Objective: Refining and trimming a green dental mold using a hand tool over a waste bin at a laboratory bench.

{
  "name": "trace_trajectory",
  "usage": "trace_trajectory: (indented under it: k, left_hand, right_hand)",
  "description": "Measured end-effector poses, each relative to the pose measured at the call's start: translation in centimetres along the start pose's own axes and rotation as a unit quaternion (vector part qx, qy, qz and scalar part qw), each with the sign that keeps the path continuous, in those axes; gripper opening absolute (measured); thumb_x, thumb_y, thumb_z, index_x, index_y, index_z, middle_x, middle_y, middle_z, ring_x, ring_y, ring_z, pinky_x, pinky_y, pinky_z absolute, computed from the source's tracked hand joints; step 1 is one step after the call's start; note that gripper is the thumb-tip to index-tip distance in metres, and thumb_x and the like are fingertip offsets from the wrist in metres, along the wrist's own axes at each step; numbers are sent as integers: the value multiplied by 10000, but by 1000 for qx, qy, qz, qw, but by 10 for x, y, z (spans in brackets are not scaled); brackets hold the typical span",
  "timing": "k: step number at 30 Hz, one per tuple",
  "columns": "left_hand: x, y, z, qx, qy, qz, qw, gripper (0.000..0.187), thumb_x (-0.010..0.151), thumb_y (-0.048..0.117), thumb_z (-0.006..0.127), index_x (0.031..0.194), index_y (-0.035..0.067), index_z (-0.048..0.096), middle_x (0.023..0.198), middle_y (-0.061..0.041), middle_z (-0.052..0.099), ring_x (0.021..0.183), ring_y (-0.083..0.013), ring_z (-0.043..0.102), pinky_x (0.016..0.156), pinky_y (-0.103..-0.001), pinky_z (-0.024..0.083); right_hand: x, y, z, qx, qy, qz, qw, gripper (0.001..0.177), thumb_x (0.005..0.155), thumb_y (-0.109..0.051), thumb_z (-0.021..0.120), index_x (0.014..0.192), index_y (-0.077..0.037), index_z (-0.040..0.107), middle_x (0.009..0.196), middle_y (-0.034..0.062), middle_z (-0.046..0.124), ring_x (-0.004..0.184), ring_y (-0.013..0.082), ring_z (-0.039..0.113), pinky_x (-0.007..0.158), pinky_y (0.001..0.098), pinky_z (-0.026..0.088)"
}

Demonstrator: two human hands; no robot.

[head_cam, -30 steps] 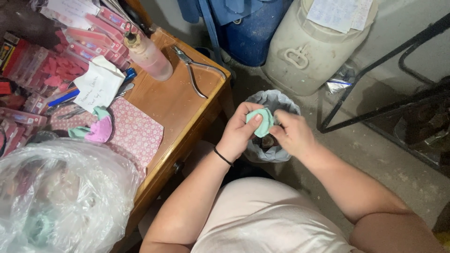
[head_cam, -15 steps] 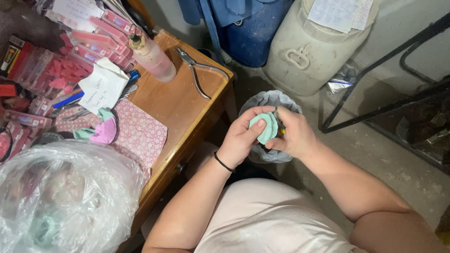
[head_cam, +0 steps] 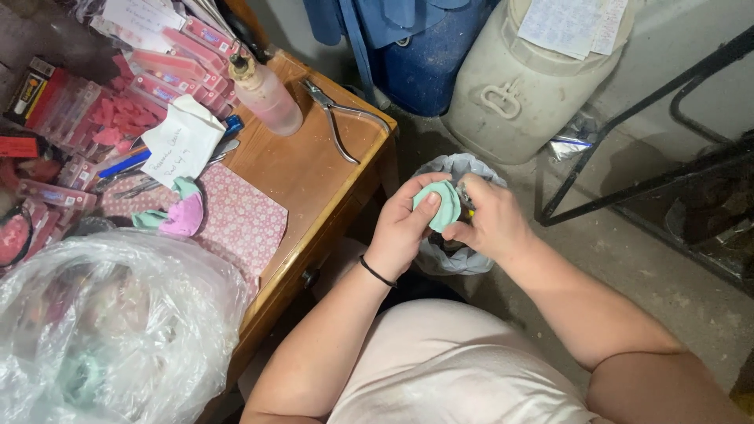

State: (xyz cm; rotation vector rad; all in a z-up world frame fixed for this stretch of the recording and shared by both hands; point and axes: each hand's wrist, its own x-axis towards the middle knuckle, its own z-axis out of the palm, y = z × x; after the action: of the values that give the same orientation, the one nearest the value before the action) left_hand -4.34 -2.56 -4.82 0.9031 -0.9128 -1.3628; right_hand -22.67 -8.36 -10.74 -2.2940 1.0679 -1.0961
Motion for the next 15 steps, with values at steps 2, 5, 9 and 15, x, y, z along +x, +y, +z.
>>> trace_trajectory:
  k: [2, 5, 9, 15]
  left_hand:
    - [-2, 1, 3, -5, 8, 1, 1000, 319, 1061, 149, 586, 1334, 2, 662, 709, -23, 574, 561, -50, 541, 470, -162, 455]
    - [-2, 4, 1, 6, 30, 11, 999, 309, 1061, 139, 581, 1325, 3, 668, 728, -18, 583, 591, -49, 550, 495, -160, 465]
    - [-2, 15, 0, 57, 71, 34, 995, 294, 1062, 145, 581, 1304, 9, 679, 826, 12, 604, 729, -40, 528, 611, -154, 468]
    - [0, 1, -11, 66, 98, 23, 993, 321, 1066, 151, 577, 1356, 27, 640, 871, 4, 607, 765, -69, 557, 616, -181, 528]
  right_hand:
    - [-2, -3, 5, 16, -3, 0, 1000, 902, 713, -971, 589, 867, -83, 548, 570, 117, 448, 582, 329, 631, 541, 369, 509]
    - [5, -27, 5, 27, -2, 2, 1000, 798, 852, -866, 535, 832, -68, 539, 533, 106, 414, 531, 342, 602, 492, 376, 492]
    - [8, -42, 6, 6, 7, 4, 1000, 674, 1027, -695, 409, 769, -81, 510, 505, 81, 387, 469, 318, 564, 440, 343, 466]
    - [-2, -22, 18, -2, -6, 17, 1000, 573, 1045, -619, 445, 809, -107, 551, 591, 118, 507, 639, 387, 639, 532, 416, 513]
